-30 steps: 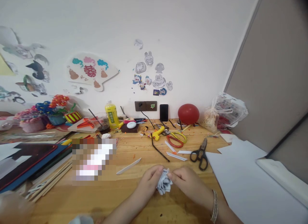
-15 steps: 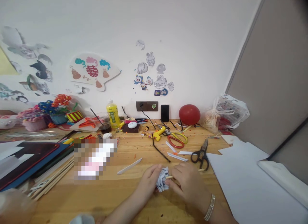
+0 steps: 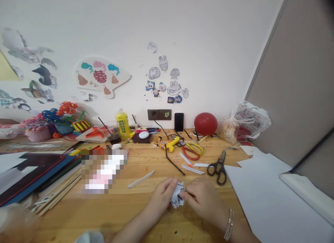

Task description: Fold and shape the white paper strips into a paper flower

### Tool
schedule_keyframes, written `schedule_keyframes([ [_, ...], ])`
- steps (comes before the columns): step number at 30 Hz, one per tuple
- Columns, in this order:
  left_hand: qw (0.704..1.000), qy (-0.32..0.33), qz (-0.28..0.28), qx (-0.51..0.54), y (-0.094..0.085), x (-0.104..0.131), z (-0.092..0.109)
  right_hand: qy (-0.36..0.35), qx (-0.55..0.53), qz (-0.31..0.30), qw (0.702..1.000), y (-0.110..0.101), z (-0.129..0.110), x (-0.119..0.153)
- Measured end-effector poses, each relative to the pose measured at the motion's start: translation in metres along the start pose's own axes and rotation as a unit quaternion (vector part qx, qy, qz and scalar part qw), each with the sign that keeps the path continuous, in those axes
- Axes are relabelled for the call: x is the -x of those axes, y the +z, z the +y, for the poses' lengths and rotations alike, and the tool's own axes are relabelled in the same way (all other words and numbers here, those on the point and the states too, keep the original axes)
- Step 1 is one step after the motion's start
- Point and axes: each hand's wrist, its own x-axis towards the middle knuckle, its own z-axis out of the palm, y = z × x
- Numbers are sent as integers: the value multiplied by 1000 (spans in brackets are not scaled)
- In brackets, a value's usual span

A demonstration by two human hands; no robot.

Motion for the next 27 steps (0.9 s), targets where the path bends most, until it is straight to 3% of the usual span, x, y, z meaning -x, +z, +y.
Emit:
schedule_keyframes([
  [4, 1000, 13, -19, 10, 0, 1, -1, 54, -68, -54, 995, -1, 2, 0],
  [13, 997, 7, -8, 73, 1, 2, 0, 104, -243, -77, 961, 4, 4, 1],
  [17, 986, -37, 33, 157, 2, 3, 3, 123, -265, -13, 956, 2, 6, 1],
  [22, 948, -81, 71, 299, 4, 4, 7, 134, -165, 94, 973, -3, 6, 2],
  [27, 903, -53, 5, 426, 2, 2, 9, 79, -70, 116, 988, -1, 3, 1],
])
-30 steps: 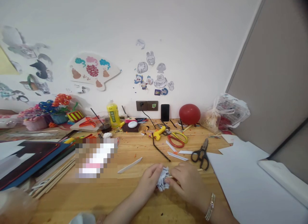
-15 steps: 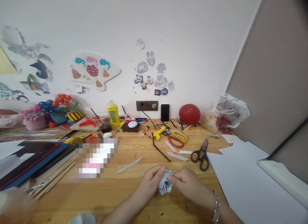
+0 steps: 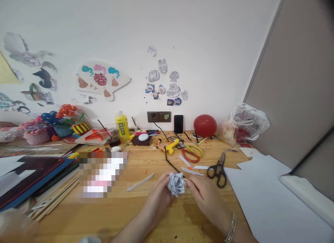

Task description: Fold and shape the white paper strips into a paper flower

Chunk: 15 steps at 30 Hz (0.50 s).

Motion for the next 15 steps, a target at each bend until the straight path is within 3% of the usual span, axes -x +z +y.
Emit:
schedule_keyframes([
  [6, 998, 3, -56, 25, -5, 1, -1, -11, 53, 45, 998, 4, -2, 2],
  [15, 998, 19, -50, -17, 1, 3, 1, -44, 117, 60, 990, 8, -1, 3],
])
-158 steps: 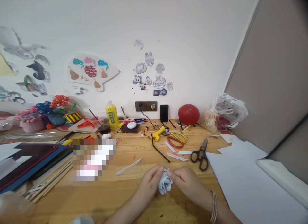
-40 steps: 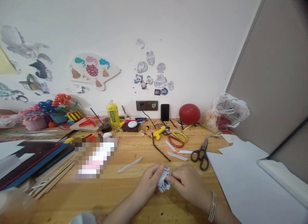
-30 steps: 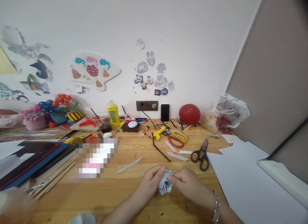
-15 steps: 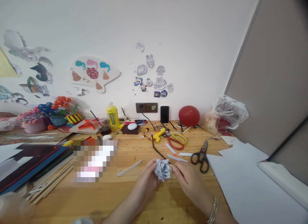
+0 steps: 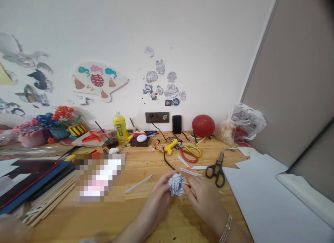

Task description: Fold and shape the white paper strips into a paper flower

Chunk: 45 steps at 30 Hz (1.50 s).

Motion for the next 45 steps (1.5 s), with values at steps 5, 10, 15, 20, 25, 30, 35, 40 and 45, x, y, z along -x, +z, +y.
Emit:
schedule_keyframes([
  [5, 1000, -6, -6, 11, -1, 2, -1, 6, -36, -7, 999, -3, -1, -1],
  [10, 999, -22, -15, 26, -1, 5, 0, 62, -174, -66, 981, -5, -1, -2],
  [15, 999, -24, -31, 30, -3, 6, -1, 136, -315, -149, 927, -3, 3, -4],
  [20, 998, -25, -37, 45, 0, 7, -1, 180, -433, -207, 858, -4, 5, -7],
  [25, 997, -5, -18, 77, 1, 6, 1, 171, -327, -87, 926, -11, 7, -8],
  [30, 999, -6, 10, 45, -1, 4, 0, -14, -97, -16, 995, -13, 7, -4],
  [35, 999, -4, 47, 7, 1, 1, -2, -106, -39, 8, 994, -14, 6, -4],
  [40, 999, -4, 51, -1, 0, -1, -3, -125, -48, 40, 990, -16, 5, -3],
  [45, 998, -21, 57, -5, 3, 1, -1, -180, -23, 20, 983, -13, 5, -4],
])
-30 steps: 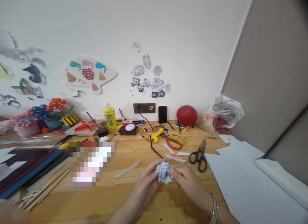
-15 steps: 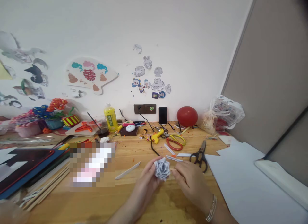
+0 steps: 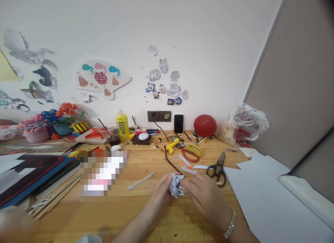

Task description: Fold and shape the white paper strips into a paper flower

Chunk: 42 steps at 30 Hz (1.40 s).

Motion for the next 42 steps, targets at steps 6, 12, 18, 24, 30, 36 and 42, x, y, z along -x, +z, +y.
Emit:
schedule_keyframes([
  [6, 1000, -18, 4, -12, 0, 1, -1, 1, -56, -5, 998, 2, 0, -1],
  [12, 1000, -20, 2, -8, 0, 0, 0, 105, -170, -31, 979, 4, -5, -2],
  [18, 1000, -28, -5, -11, -1, -2, -2, 142, -187, -32, 971, 5, -5, -3],
  [24, 1000, -19, -11, -12, -3, -2, -2, 148, -168, -44, 974, 8, -5, -4],
  [30, 1000, -19, 1, -23, -3, -3, -2, 188, -200, -42, 961, 8, -7, -4],
  [36, 999, -21, 2, -26, -1, 0, -1, 212, -220, -38, 951, 5, -9, -6],
  [42, 999, -10, 12, -29, 0, 0, -1, 204, -195, -38, 959, 6, -9, -7],
])
